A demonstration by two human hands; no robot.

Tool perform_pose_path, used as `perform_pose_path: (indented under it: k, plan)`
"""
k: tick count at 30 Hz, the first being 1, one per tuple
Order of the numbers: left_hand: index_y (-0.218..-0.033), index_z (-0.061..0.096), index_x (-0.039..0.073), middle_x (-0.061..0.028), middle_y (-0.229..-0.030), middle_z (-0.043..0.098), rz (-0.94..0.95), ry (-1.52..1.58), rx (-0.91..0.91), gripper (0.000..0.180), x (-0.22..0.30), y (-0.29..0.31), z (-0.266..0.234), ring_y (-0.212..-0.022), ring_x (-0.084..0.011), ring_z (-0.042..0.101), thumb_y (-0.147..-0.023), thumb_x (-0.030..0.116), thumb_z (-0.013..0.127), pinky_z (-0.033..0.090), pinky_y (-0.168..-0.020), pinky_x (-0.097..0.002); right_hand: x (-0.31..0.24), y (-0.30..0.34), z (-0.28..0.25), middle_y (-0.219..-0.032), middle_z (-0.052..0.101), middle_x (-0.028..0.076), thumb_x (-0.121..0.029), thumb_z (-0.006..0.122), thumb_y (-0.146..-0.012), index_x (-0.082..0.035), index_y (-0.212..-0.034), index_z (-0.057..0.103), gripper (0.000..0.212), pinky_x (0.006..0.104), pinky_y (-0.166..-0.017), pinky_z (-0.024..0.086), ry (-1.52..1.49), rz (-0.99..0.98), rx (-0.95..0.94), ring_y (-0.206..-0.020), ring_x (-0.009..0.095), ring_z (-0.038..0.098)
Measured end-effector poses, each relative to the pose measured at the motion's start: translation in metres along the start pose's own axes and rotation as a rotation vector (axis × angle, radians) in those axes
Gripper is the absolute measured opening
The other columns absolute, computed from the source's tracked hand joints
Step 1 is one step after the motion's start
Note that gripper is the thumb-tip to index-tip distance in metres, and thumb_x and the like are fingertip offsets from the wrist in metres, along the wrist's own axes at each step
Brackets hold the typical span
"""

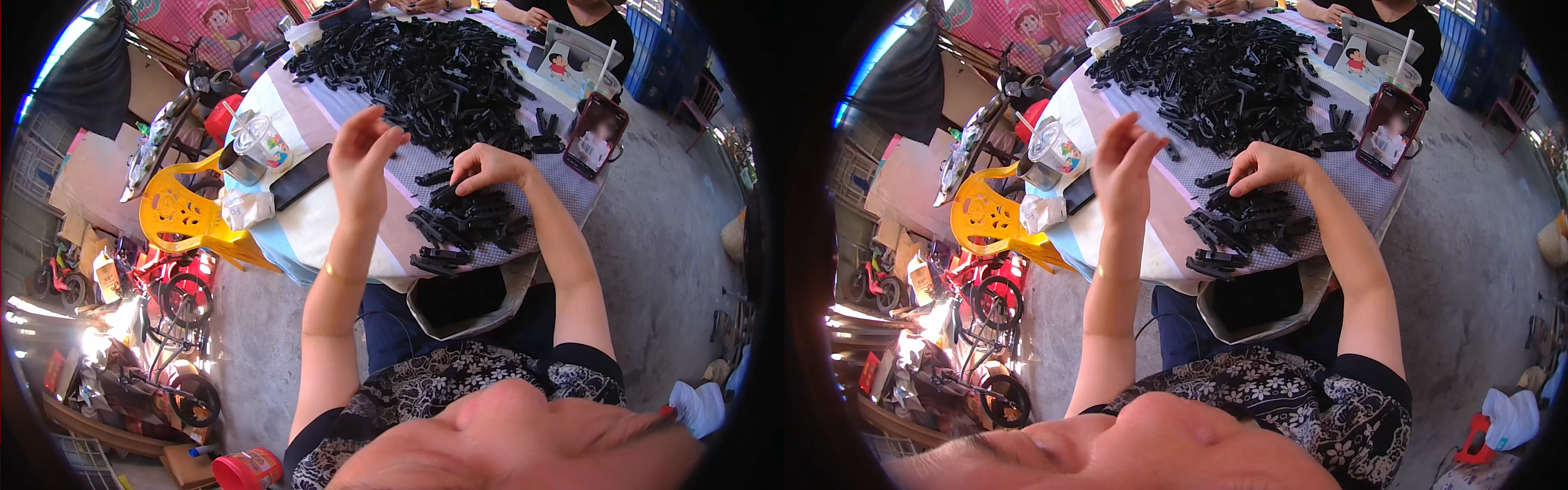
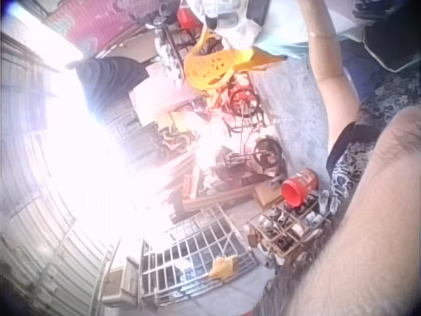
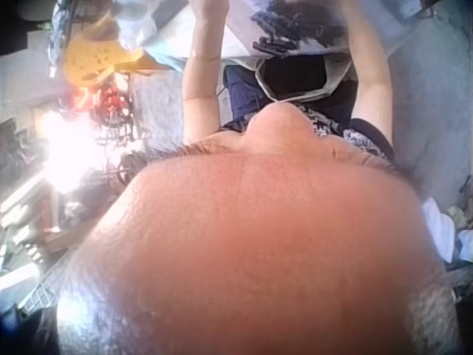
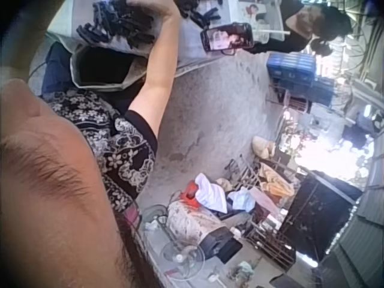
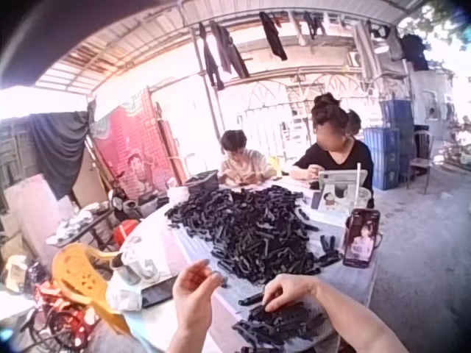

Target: The person assembles plastic components by snapping pieces together by hand and dumps parts from a basket into a bag.

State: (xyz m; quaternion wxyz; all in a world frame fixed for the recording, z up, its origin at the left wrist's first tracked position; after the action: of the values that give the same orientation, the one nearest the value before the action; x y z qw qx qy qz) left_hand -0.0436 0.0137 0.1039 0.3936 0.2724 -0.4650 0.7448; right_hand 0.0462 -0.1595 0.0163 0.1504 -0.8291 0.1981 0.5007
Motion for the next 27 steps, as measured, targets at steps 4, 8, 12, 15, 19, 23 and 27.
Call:
perform_pose_path:
  k: [4, 8, 12, 15, 19, 23, 27]
  plan:
    - [-0.093, 0.062, -0.004, -0.0113, -0.077, 0.065, -0.188, -0.542, -0.077, 0.021, -0.082, -0.047, -0.054, -0.068, -0.0136, 0.061, -0.076, 0.008, 0.065, 0.047, -0.065, -0.0237, -0.002, 0.0, 0.0, -0.073, 0.064, 0.003, -0.018, 0.07, -0.073, -0.002, -0.083, 0.067, 0.019, 0.0199, -0.057, 0.043, -0.063, 0.109, 0.018, -0.062, 0.006, 0.054]
    - [-0.095, 0.062, -0.002, -0.0149, -0.079, 0.064, -0.455, -1.134, -0.128, 0.03, -0.102, -0.062, -0.071, -0.072, -0.0185, 0.062, -0.084, 0.026, 0.057, 0.049, -0.068, -0.0298, -0.005, 0.004, -0.02, -0.074, 0.064, 0.004, -0.01, 0.064, -0.075, -0.003, -0.084, 0.066, 0.012, 0.0234, -0.058, 0.046, 0.265, -0.099, 0.637, -0.062, 0.011, 0.058]
    - [-0.094, 0.062, -0.002, -0.022, -0.088, 0.063, -0.314, -1.542, -0.106, 0.046, -0.102, -0.061, -0.071, -0.086, -0.0344, 0.059, -0.082, 0.042, 0.055, 0.046, -0.077, -0.0394, -0.001, 0.002, -0.013, -0.096, 0.062, 0.006, 0.0, 0.057, -0.066, -0.008, -0.094, 0.064, 0.03, 0.032, -0.073, 0.049, 0.6, -0.125, 0.588, -0.083, 0.025, 0.06]
    - [-0.089, 0.061, -0.003, -0.0233, -0.095, 0.06, -0.322, -1.623, -0.215, 0.043, -0.112, -0.053, -0.069, -0.093, -0.0385, 0.057, -0.079, 0.039, 0.058, 0.045, -0.08, -0.0426, 0.005, 0.001, -0.008, -0.092, 0.061, 0.006, -0.004, 0.06, -0.069, -0.009, -0.093, 0.064, 0.025, 0.033, -0.075, 0.049, 0.786, -0.136, 0.554, -0.086, 0.025, 0.059]
    - [-0.091, 0.057, -0.004, -0.024, -0.102, 0.055, -0.253, -1.66, -0.328, 0.031, -0.122, -0.045, -0.063, -0.096, -0.0396, 0.054, -0.077, 0.023, 0.06, 0.045, -0.079, -0.044, 0.01, -0.002, -0.004, -0.089, 0.058, 0.006, -0.006, 0.061, -0.07, -0.01, -0.093, 0.064, 0.023, 0.0333, -0.074, 0.048, 0.859, -0.05, 0.532, -0.088, 0.025, 0.057]
    - [-0.092, 0.055, -0.004, -0.0246, -0.102, 0.055, -0.147, -1.719, -0.409, 0.026, -0.129, -0.04, -0.066, -0.093, -0.0395, 0.055, -0.072, 0.014, 0.058, 0.045, -0.078, -0.0451, 0.009, -0.004, -0.001, -0.087, 0.056, 0.008, -0.006, 0.062, -0.072, -0.008, -0.096, 0.063, 0.024, 0.0347, -0.072, 0.048, 0.88, -0.112, 0.526, -0.085, 0.025, 0.057]
    - [-0.092, 0.058, -0.003, -0.0228, -0.088, 0.06, 0.048, -1.522, -0.288, 0.024, -0.12, -0.035, -0.061, -0.082, -0.0383, 0.057, -0.07, 0.006, 0.055, 0.045, -0.074, -0.0428, -0.013, -0.001, -0.009, -0.084, 0.056, 0.009, -0.003, 0.061, -0.074, -0.005, -0.102, 0.058, 0.028, 0.0309, -0.064, 0.049, 0.528, -0.182, 0.787, -0.072, 0.024, 0.06]
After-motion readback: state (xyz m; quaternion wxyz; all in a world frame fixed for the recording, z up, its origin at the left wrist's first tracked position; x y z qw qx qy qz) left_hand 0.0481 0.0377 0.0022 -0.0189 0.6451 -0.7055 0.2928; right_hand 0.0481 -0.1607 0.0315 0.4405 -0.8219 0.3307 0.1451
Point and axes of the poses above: each hand's wrist, its own y-axis away from the middle knuckle, its own z-axis out of the palm, x = y × z, the point moved 4 cm from there along -y, towards the middle knuckle
